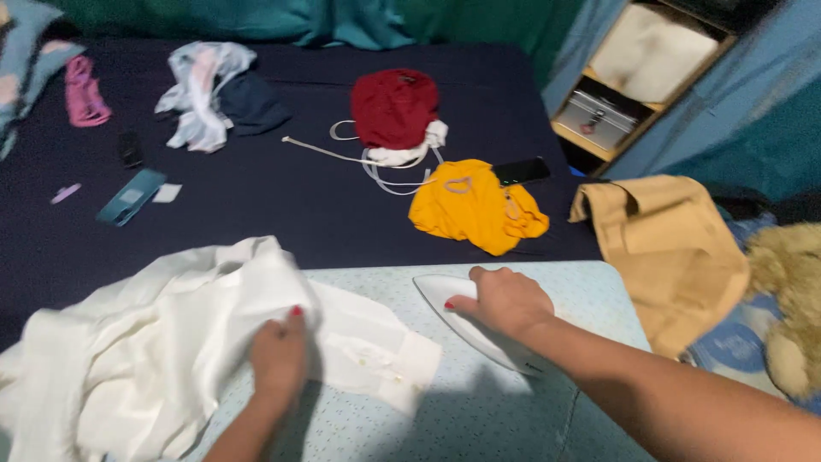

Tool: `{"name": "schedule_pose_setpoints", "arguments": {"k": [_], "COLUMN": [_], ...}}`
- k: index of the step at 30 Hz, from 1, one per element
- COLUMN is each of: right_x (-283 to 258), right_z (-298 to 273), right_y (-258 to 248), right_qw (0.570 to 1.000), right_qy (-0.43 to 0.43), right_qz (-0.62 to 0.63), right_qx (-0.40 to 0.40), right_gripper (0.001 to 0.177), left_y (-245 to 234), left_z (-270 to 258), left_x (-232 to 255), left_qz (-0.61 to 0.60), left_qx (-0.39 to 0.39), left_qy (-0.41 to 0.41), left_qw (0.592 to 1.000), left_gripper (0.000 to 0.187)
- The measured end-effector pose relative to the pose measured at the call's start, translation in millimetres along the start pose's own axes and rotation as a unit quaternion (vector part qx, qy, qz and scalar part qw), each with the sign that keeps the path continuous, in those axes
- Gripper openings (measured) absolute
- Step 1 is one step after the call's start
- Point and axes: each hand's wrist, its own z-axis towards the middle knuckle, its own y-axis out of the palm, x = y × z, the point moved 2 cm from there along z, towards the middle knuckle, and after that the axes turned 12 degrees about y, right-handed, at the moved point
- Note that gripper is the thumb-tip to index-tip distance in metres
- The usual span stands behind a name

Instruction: Ironing a white long-sleeved shirt on an ironing board.

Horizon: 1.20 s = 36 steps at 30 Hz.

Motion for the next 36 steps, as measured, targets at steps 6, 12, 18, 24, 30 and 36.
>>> {"name": "schedule_pose_setpoints", "arguments": {"k": [6,12,18,24,30,36], "right_x": [57.6,102.3,146.4,179.0,192.9,187.6], "right_z": [15.2,20.4,-0.5,-17.2,-21.7,-16.9], "right_y": [13.6,20.5,32.6,55.7,95.5,111.5], "right_qw": [0.986,0.924,0.796,0.736,0.633,0.594], "right_qy": [0.042,0.046,0.026,0.069,0.039,0.059], "right_qz": [0.139,0.319,0.555,0.616,0.741,0.757], "right_qx": [0.081,0.204,0.241,0.272,0.219,0.265], "right_gripper": [0.058,0.037,0.03,0.034,0.038,0.039], "left_y": [58.8,105.4,192.9,111.3,121.8,85.0], "left_z": [-63.2,-130.6,-188.8,-209.3,-161.7,-57.9], "left_x": [125.1,213.9,184.3,202.6,127.8,118.4], "left_qz": [-0.07,-0.227,-0.275,0.031,0.074,0.078], "left_qx": [-0.206,-0.381,-0.521,-0.647,-0.683,-0.47], "left_qy": [0.082,0.112,0.128,0.139,0.138,0.089], "left_qw": [0.973,0.889,0.798,0.749,0.714,0.875], "left_gripper": [0.048,0.044,0.053,0.048,0.045,0.038]}}
